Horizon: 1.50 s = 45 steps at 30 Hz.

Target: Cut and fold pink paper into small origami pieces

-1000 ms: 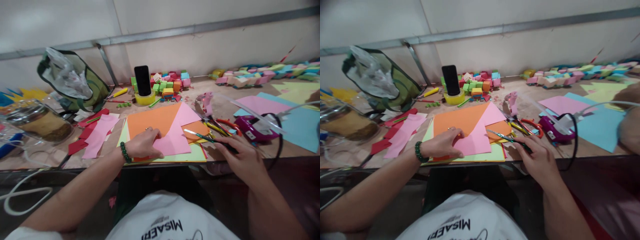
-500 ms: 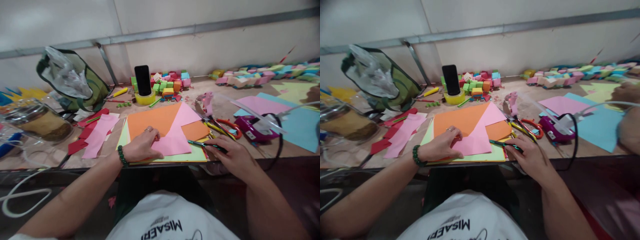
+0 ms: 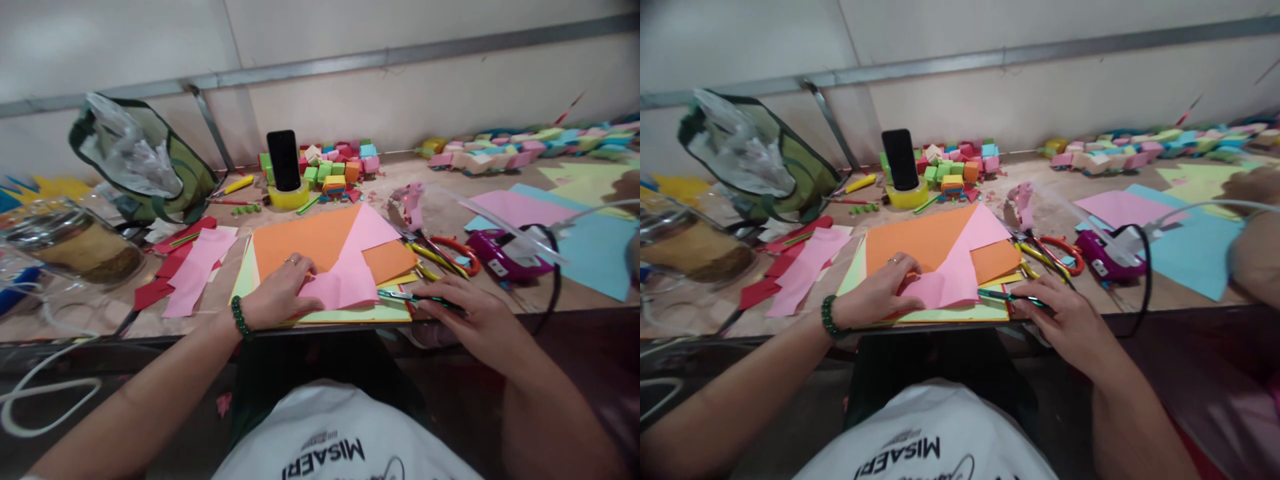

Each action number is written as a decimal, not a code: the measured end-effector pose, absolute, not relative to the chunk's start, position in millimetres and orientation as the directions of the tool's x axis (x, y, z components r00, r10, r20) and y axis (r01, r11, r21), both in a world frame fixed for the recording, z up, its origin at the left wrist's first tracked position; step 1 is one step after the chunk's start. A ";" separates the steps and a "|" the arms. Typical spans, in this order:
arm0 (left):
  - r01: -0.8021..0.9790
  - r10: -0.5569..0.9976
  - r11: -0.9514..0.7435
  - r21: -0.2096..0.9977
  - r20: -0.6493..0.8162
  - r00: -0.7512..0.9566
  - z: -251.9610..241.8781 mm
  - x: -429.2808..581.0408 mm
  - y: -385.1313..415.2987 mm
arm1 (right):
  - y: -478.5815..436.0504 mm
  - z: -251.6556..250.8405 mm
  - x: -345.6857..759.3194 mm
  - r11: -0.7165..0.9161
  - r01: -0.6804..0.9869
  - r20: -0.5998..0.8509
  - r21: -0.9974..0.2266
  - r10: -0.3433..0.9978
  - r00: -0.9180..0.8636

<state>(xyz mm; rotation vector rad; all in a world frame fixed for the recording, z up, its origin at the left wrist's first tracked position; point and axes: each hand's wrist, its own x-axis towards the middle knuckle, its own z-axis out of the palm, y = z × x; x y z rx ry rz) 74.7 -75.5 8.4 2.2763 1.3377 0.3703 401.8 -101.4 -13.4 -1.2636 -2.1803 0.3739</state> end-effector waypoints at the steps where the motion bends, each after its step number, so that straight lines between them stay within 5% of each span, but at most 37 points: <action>1: 0.748 0.877 -0.410 0.522 0.000 0.481 8.0 75.1 -76.4 | -103.3 -11.9 399.3 0.519 0.686 0.347 -0.510 0.854 -0.388; 9: 0.717 0.872 -0.445 0.536 0.078 0.483 9.2 71.5 -76.8 | -111.6 -21.6 382.5 0.522 0.718 0.387 -0.460 0.846 -0.367; 14: 0.714 0.807 -0.568 0.410 0.108 0.580 16.5 73.5 -72.1 | -116.5 -22.6 381.3 0.509 0.709 0.444 -0.488 0.844 -0.301; 18: 0.643 0.690 -0.659 0.391 -0.026 0.723 13.7 77.1 -66.5 | -119.9 -20.3 375.3 0.541 0.683 0.472 -0.491 0.824 -0.314; 23: 0.674 0.688 -0.574 0.465 -0.173 0.705 9.0 77.6 -62.3 | -118.0 -20.9 369.8 0.545 0.689 0.484 -0.478 0.818 -0.311; 30: 0.696 0.754 -0.482 0.532 -0.153 0.639 10.5 78.0 -59.9 | -117.8 -19.7 369.8 0.555 0.690 0.495 -0.465 0.809 -0.318; 39: 0.712 0.786 -0.478 0.515 -0.112 0.608 1.2 83.3 -62.9 | -124.0 -21.7 344.7 0.471 0.839 0.468 -0.273 0.827 -0.312; 45: 0.709 0.820 -0.424 0.563 -0.095 0.565 6.5 96.0 -66.6 | -122.2 -24.7 325.5 0.516 0.804 0.458 -0.295 0.815 -0.355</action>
